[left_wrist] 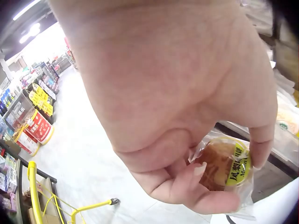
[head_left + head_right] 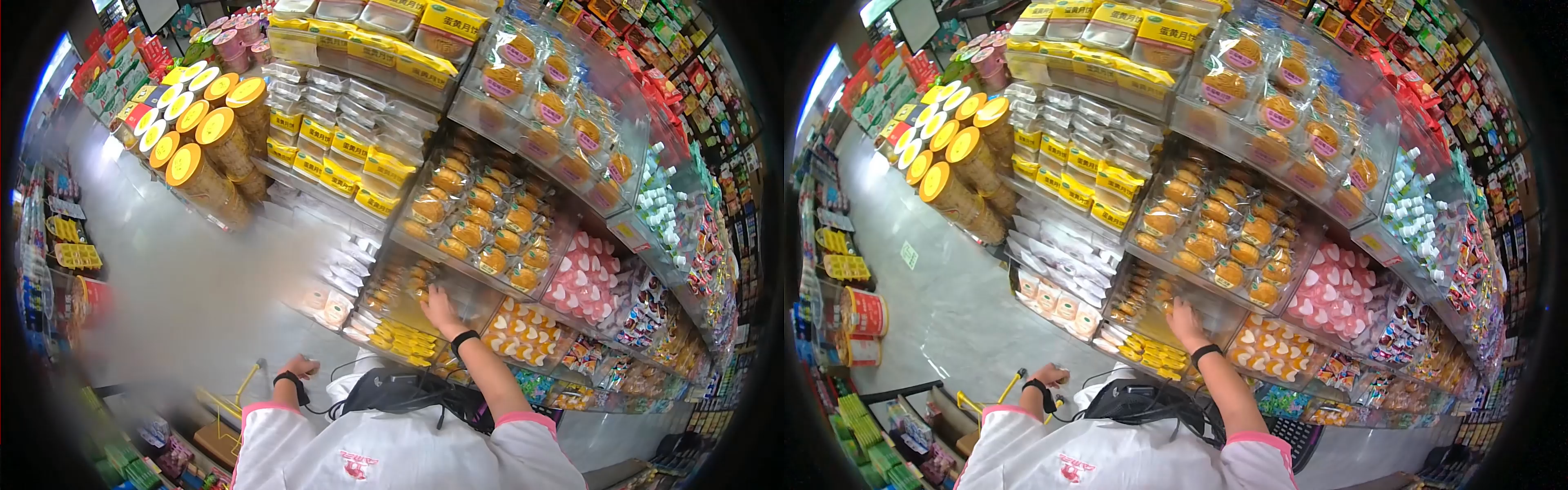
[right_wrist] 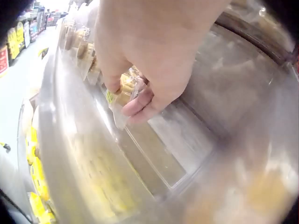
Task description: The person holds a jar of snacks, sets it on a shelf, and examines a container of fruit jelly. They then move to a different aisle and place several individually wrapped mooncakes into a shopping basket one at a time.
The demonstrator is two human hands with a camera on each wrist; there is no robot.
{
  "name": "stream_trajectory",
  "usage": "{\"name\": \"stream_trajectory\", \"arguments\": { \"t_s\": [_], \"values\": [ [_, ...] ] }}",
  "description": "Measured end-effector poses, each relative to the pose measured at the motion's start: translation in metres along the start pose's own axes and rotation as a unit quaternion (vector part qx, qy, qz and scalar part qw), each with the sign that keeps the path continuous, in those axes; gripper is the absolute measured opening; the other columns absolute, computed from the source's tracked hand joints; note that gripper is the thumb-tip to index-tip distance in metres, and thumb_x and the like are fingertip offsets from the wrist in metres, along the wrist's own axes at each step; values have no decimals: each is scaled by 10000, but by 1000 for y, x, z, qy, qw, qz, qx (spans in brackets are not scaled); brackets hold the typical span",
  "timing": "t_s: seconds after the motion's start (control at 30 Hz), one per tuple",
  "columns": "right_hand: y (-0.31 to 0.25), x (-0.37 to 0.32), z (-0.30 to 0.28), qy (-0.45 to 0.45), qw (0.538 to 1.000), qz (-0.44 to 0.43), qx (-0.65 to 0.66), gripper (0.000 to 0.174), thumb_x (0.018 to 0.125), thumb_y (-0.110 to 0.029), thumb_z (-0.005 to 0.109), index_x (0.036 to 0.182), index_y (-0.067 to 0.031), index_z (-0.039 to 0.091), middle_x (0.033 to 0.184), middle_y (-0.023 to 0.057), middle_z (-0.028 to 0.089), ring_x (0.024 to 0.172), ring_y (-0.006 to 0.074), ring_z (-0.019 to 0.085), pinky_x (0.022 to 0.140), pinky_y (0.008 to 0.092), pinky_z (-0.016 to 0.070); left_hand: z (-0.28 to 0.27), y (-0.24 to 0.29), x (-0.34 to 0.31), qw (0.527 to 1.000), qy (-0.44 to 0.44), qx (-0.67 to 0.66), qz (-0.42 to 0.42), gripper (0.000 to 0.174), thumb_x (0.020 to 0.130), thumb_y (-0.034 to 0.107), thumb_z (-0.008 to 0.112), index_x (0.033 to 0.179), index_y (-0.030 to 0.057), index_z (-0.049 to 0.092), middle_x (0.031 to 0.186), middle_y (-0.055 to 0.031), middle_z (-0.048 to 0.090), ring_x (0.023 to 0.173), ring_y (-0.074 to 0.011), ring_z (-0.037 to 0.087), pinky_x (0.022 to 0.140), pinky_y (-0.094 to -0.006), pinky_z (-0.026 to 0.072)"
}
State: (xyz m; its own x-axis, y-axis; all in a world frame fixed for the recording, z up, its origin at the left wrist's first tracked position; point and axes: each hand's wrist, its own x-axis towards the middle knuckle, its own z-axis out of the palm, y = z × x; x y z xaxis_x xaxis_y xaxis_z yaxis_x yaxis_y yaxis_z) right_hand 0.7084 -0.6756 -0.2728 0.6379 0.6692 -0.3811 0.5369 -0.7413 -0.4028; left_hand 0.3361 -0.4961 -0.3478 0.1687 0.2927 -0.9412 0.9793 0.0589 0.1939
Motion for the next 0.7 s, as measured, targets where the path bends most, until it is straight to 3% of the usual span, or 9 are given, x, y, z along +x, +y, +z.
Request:
{"name": "stream_trajectory", "arguments": {
  "t_s": [0.07,0.17,0.27,0.37,0.47,0.7],
  "values": [
    [-7,-3,-5,30,996,-24,-76,425,794,-160,624,1139,15,449,1209,279,415,975,431,541,853,452,459,-14,12,-7,1000,2,1,16,414,626,377,650,770,-10,648,704,-83,628,551,-176,622,472,-266,451],
    [1,11,13,19,998,-3,-68,454,772,-138,657,1144,15,446,1230,267,377,984,414,542,855,452,458,-26,19,-2,999,8,-16,44,402,620,367,649,741,-16,648,697,-83,624,545,-181,617,473,-273,455],
    [-17,13,8,12,998,15,-60,477,761,-133,678,1138,33,439,1201,275,394,978,409,547,847,450,464,-32,23,7,997,-3,-6,80,482,642,410,644,839,-29,632,716,-97,633,563,-171,641,448,-266,432],
    [-32,14,11,60,998,15,-34,494,753,-180,696,1121,41,450,1211,280,393,989,407,547,836,441,474,-35,38,-2,998,-4,14,63,425,625,346,656,776,-51,640,720,-113,631,573,-209,631,513,-282,501],
    [-47,15,-1,30,998,53,-35,514,752,-220,698,1123,44,460,1240,292,381,1003,409,544,844,426,476,-28,34,3,998,4,1,61,439,628,343,665,804,-59,644,739,-122,639,596,-221,644,530,-294,515],
    [-39,18,9,60,996,35,-58,538,755,-257,685,1146,47,474,1252,285,400,1029,398,539,849,427,478,-26,10,5,999,-24,6,46,460,627,352,672,834,-57,640,765,-128,644,639,-219,655,531,-303,511]
  ]
}}
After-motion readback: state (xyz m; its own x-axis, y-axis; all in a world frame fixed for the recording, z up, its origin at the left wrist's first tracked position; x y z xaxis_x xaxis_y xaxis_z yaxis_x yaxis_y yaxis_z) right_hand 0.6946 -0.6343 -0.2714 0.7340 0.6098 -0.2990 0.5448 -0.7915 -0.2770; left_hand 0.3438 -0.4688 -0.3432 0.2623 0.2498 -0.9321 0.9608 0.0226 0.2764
